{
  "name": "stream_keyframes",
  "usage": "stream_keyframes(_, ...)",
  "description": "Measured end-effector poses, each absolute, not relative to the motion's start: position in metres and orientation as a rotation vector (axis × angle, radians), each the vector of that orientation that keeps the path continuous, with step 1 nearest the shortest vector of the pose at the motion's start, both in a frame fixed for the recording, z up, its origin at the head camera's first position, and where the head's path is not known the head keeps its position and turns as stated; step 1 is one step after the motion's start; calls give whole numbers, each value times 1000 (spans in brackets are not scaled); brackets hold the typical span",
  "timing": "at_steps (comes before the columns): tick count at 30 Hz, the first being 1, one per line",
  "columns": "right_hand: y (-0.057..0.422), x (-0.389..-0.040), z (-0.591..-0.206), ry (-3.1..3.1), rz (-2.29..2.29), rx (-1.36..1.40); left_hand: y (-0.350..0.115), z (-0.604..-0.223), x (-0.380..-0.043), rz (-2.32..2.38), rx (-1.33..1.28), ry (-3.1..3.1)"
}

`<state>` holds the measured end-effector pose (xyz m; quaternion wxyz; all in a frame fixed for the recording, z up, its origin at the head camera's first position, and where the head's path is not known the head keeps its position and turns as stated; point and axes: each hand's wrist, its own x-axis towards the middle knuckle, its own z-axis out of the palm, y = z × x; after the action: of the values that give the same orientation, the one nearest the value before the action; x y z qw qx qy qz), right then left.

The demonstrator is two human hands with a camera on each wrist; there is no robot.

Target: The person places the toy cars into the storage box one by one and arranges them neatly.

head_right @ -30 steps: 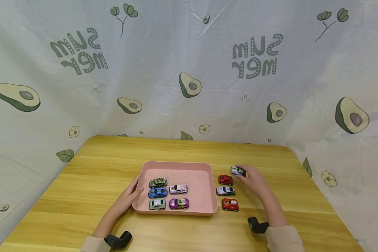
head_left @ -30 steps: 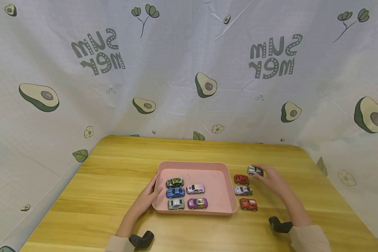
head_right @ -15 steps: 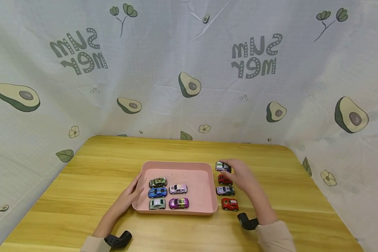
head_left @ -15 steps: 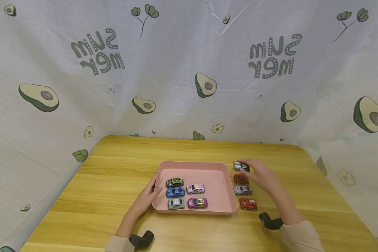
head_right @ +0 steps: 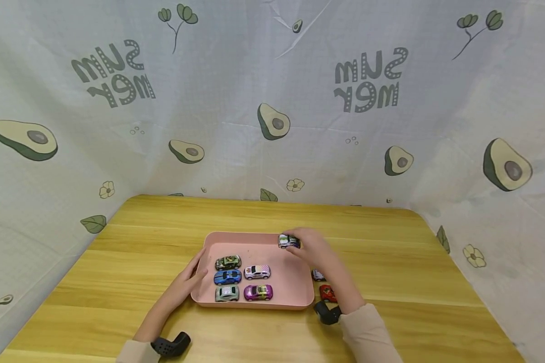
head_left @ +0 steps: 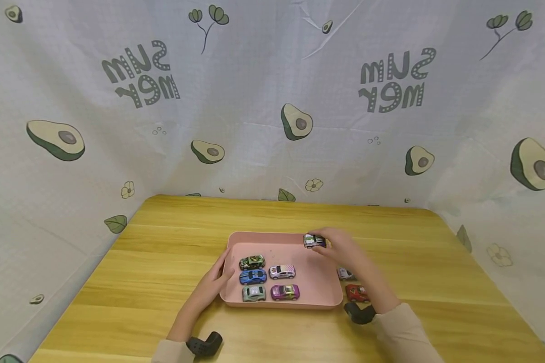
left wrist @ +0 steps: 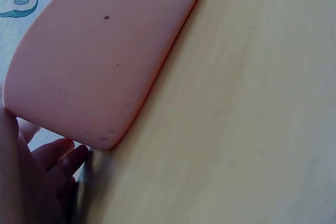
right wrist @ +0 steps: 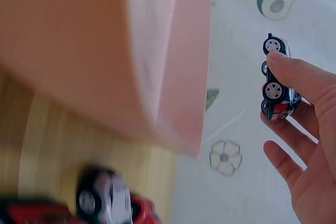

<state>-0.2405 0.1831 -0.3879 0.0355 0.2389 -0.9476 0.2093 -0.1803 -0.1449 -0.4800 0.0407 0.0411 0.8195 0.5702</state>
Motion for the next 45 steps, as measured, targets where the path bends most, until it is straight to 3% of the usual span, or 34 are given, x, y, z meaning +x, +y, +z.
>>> stream_keyframes(17,120,-240,-403,-2908,578,908,-146,-479,-181,1728,111,2512)
stream_keyframes(45,111,-251,-442,-2990,538,866,-145,-479,-181,1731,117,2524)
